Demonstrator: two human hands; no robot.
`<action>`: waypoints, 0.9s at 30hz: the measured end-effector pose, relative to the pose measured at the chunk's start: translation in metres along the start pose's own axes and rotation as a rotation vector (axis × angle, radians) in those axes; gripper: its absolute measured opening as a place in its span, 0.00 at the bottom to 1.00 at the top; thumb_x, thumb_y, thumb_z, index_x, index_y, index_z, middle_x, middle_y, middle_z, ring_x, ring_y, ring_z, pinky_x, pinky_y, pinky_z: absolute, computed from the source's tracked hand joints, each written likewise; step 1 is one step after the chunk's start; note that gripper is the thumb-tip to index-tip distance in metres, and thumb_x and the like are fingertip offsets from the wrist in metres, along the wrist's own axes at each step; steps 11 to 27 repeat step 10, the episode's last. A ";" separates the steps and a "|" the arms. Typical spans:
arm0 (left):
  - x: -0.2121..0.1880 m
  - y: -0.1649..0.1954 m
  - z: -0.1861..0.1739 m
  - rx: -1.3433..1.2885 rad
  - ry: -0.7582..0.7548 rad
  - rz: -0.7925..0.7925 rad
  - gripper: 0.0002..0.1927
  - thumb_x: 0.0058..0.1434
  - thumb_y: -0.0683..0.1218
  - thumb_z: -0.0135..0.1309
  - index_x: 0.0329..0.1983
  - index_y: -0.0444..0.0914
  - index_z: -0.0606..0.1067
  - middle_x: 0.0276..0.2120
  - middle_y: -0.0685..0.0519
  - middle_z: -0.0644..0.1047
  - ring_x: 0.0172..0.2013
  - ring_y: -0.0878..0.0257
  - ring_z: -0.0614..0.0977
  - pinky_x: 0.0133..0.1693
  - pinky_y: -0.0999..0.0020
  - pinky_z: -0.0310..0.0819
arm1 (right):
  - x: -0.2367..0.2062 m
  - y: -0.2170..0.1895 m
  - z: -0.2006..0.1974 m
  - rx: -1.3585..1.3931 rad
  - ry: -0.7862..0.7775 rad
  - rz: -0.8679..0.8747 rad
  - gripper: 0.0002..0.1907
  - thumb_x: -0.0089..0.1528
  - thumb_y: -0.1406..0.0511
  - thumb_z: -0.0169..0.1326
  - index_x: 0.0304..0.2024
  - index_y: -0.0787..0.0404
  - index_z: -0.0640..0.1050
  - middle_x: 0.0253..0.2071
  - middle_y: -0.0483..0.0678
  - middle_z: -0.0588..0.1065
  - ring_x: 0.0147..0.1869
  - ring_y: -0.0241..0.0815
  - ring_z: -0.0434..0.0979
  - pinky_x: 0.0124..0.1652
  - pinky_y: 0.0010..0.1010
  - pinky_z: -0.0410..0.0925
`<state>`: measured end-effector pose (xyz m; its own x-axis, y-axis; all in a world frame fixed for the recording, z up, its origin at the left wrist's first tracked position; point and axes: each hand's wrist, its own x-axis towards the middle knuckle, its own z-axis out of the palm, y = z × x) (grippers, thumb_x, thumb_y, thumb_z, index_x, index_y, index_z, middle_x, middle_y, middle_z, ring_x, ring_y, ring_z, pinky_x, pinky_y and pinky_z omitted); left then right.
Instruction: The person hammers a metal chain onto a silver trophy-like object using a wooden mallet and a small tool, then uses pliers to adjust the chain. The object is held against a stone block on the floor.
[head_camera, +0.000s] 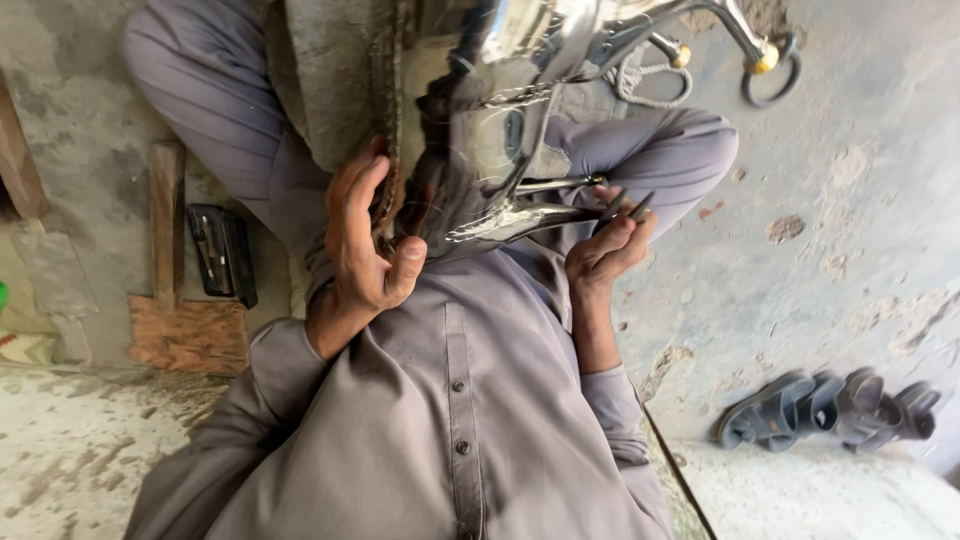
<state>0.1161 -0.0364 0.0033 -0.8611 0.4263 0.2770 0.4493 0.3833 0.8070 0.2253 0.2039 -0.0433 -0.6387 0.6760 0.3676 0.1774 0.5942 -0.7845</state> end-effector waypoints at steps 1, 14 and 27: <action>0.003 -0.001 0.002 -0.019 0.031 0.006 0.36 0.74 0.62 0.42 0.69 0.28 0.63 0.68 0.34 0.67 0.68 0.41 0.70 0.69 0.54 0.63 | 0.004 0.000 0.008 0.054 0.006 0.074 0.27 0.80 0.50 0.32 0.45 0.67 0.68 0.36 0.54 0.77 0.39 0.42 0.76 0.42 0.30 0.68; 0.047 0.030 -0.012 -0.254 0.102 -0.026 0.29 0.82 0.57 0.41 0.73 0.31 0.64 0.70 0.40 0.68 0.69 0.48 0.72 0.69 0.59 0.65 | 0.041 -0.004 0.008 0.107 0.017 0.155 0.25 0.77 0.49 0.34 0.36 0.60 0.63 0.19 0.44 0.65 0.22 0.34 0.65 0.27 0.24 0.58; 0.047 0.030 -0.012 -0.254 0.102 -0.026 0.29 0.82 0.57 0.41 0.73 0.31 0.64 0.70 0.40 0.68 0.69 0.48 0.72 0.69 0.59 0.65 | 0.041 -0.004 0.008 0.107 0.017 0.155 0.25 0.77 0.49 0.34 0.36 0.60 0.63 0.19 0.44 0.65 0.22 0.34 0.65 0.27 0.24 0.58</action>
